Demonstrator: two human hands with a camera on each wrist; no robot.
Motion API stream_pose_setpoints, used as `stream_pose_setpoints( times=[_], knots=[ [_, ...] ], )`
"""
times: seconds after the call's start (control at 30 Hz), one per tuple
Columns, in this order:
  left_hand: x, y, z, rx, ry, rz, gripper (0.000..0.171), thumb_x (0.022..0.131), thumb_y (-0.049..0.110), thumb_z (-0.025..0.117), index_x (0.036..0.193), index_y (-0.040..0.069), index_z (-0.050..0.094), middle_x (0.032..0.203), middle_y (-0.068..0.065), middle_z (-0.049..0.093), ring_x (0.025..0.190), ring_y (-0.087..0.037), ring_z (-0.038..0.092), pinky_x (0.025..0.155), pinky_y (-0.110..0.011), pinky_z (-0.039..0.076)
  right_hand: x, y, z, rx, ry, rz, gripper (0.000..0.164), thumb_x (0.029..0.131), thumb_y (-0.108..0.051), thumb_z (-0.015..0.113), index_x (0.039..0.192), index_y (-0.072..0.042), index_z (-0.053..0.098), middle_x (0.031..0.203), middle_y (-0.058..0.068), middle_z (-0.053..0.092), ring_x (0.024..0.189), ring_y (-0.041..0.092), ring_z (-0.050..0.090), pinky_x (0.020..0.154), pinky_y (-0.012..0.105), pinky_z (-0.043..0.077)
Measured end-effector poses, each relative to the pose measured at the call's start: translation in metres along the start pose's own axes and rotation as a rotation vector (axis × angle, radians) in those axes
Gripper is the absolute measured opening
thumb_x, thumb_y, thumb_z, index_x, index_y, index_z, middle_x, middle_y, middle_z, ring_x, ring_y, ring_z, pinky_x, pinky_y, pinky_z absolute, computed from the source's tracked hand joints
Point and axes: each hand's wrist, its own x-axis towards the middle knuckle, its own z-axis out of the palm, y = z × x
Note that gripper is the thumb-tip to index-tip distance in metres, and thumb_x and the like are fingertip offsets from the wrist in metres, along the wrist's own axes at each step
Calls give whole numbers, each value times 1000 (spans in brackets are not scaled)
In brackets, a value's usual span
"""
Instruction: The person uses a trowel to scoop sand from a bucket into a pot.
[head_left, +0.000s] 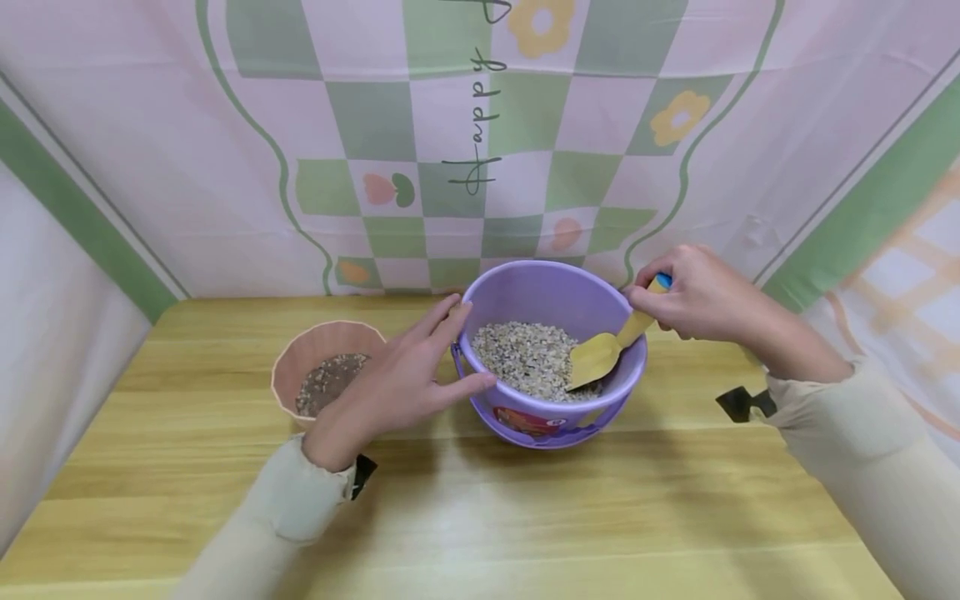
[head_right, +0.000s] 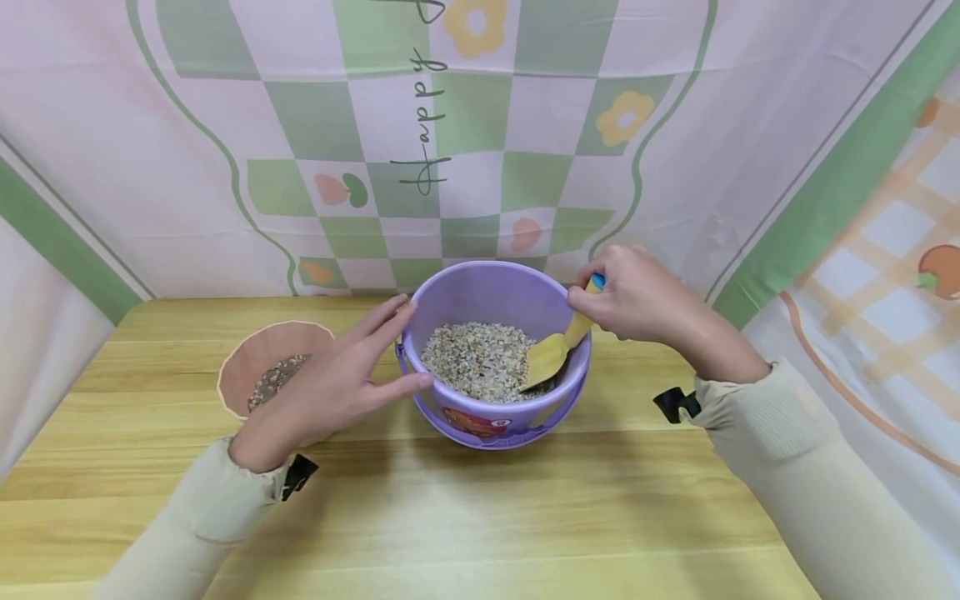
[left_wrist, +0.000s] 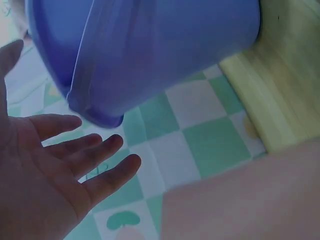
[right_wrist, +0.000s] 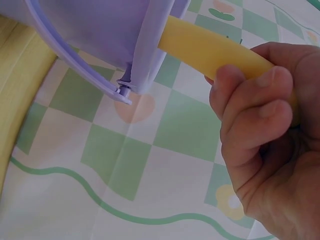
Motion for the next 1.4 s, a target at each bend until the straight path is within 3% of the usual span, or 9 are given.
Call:
stream_pose_setpoints(
  times=[0.27,0.5,0.93,1.23,1.4],
  knots=[
    [13,9,14,1,-37,-35,127,68,94,48,160,13,14,165,3,-9,145,-31,29,107,-44,43,-2,-1,1,18,2,30,25,97,-20,56,91,-3,75,52,3,58,39,19,52,38,32,45],
    [23,10,21,6,-22,-41,139,62,95,54,160,10,4,163,2,-19,147,-31,25,110,-47,39,-2,-3,3,41,20,67,23,96,-20,59,88,-5,75,52,6,59,38,22,51,37,33,45],
    [25,9,23,2,-2,-40,143,60,93,59,160,12,-5,165,-4,-16,147,-33,25,112,-46,35,-1,2,8,147,12,105,23,95,-14,57,96,-2,76,53,9,61,36,20,48,36,33,44],
    [25,7,25,-37,13,-45,142,59,93,59,157,24,-17,166,-4,-13,147,-33,23,112,-48,35,0,-1,12,145,25,100,24,94,-14,56,97,-2,76,54,9,61,36,22,50,36,34,45],
    [24,7,27,-37,9,-39,142,60,93,59,157,22,-17,165,-5,-13,148,-33,21,113,-48,33,1,-2,14,142,29,91,23,93,-13,55,94,-2,76,53,8,60,36,23,50,36,34,45]
  ],
)
